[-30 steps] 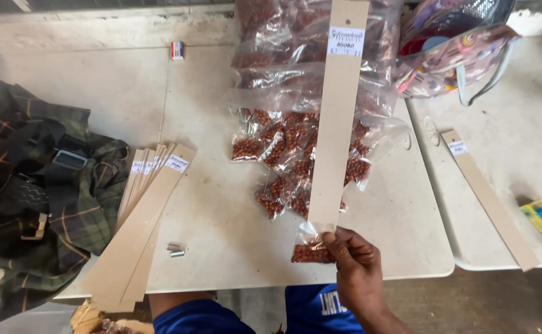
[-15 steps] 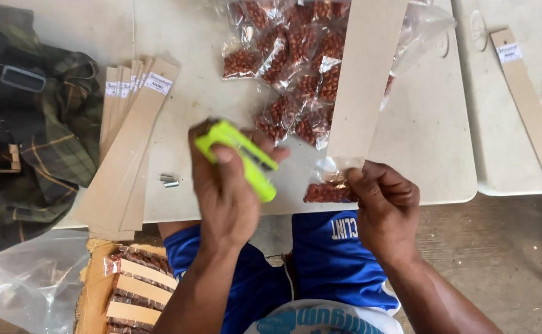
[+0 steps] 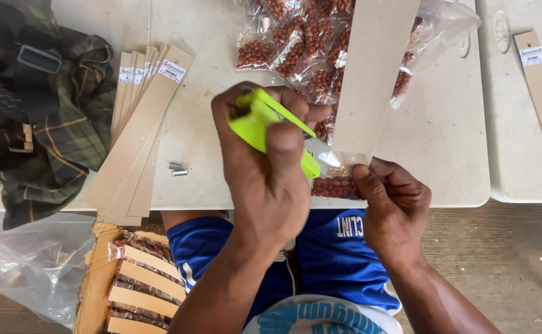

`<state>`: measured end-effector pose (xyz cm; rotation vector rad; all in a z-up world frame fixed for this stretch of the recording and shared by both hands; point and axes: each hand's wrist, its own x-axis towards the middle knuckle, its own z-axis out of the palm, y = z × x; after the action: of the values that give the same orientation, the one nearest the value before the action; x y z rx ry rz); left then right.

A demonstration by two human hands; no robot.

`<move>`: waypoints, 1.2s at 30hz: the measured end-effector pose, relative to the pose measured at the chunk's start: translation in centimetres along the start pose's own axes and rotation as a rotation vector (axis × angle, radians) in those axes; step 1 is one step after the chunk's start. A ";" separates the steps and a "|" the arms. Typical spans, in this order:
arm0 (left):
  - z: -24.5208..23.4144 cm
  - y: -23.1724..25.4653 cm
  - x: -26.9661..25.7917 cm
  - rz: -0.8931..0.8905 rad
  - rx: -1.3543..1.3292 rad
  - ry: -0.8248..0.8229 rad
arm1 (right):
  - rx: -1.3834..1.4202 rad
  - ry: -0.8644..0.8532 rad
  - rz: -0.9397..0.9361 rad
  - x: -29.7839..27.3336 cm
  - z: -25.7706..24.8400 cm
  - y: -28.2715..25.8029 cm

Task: The person sits at a table and repeatedly picks up small plastic bags filled with peanuts, staples a paper tag to each bag using a handheld stapler, and places the finished items into a cardboard box.

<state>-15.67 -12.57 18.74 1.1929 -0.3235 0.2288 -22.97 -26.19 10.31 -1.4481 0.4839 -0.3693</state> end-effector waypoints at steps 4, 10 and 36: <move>0.5 -1.4 -1.1 -0.039 0.100 -0.040 | 0.061 -0.027 0.004 -0.1 1.1 -0.5; 0.5 -1.7 -0.8 -0.028 0.292 0.029 | -0.057 0.010 -0.016 -0.4 1.5 -0.7; 2.0 -6.0 1.0 -0.256 0.213 0.384 | 0.023 0.041 -0.344 0.0 3.9 3.2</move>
<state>-12.97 -16.55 14.56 1.3550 0.1936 0.2678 -21.05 -22.54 7.32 -1.5044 0.2602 -0.6770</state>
